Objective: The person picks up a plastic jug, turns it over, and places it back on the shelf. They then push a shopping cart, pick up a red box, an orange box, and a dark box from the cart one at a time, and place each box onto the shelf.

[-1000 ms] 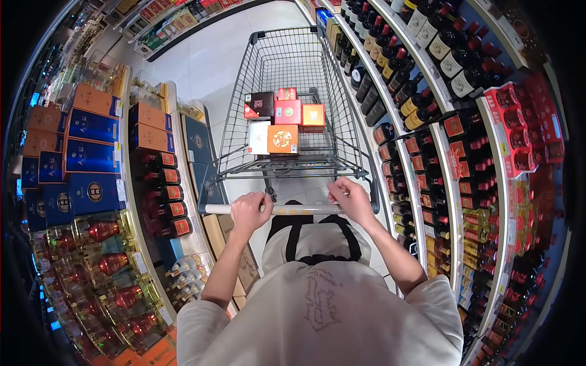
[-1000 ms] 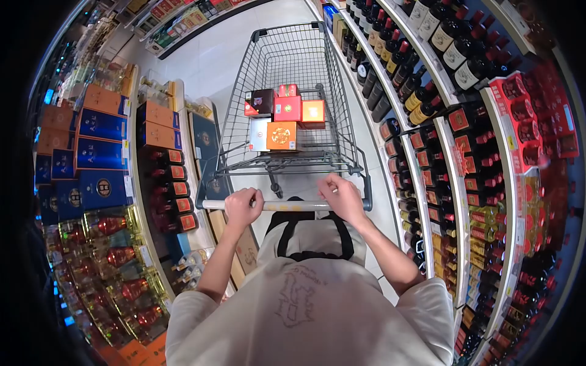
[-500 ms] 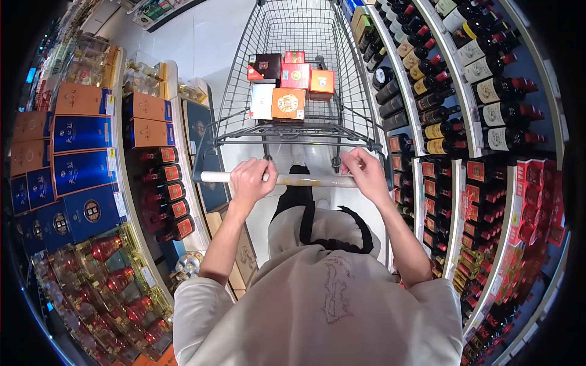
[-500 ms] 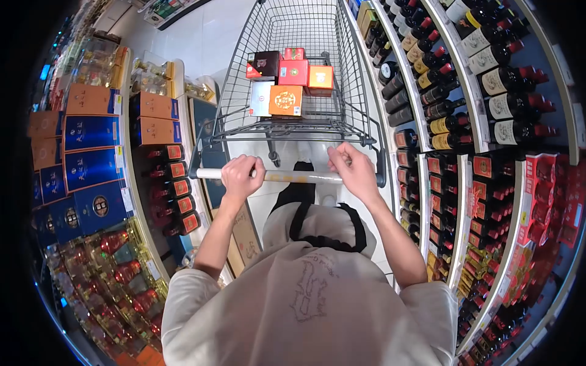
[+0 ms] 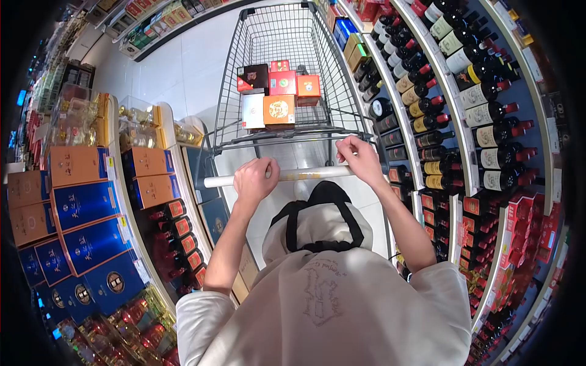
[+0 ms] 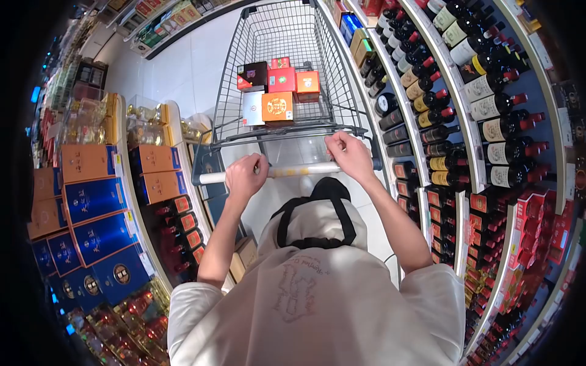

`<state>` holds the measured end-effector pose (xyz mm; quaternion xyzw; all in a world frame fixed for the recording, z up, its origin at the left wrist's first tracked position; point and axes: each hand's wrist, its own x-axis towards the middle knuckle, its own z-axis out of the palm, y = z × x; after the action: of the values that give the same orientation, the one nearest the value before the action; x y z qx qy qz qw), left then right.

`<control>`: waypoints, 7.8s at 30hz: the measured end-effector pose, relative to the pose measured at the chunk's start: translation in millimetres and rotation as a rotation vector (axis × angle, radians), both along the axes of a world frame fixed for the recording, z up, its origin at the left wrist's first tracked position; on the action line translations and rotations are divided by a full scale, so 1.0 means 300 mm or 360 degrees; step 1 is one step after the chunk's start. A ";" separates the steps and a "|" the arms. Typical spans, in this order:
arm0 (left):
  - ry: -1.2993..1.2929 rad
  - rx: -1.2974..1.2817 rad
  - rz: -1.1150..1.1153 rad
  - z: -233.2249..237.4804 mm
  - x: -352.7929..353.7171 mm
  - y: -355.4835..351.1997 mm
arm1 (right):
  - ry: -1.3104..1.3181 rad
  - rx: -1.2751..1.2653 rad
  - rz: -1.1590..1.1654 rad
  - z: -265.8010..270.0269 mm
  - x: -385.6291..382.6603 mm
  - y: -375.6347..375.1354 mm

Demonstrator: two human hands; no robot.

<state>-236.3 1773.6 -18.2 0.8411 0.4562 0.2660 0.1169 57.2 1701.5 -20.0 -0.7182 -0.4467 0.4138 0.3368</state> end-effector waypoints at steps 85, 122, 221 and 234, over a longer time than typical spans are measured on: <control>-0.0681 -0.0607 0.0478 0.188 0.391 2.419 | -0.0014 0.0750 0.1834 -0.029 0.110 2.556; 0.1613 -0.0318 -0.0589 -0.775 0.514 3.494 | 0.1019 -0.0349 0.0633 -0.313 0.702 3.493; 0.0607 -0.0736 -0.2031 0.543 2.167 4.025 | 0.2613 0.0846 -0.0974 -0.234 1.394 3.591; 0.0900 -0.0392 -0.2419 0.474 2.396 4.122 | 0.2352 0.1542 -0.1546 -0.379 1.402 3.670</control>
<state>482.6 3010.2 124.1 0.9371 -0.1999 -0.1600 0.2374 477.8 2802.4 -133.6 -0.1716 0.0951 0.3471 0.9171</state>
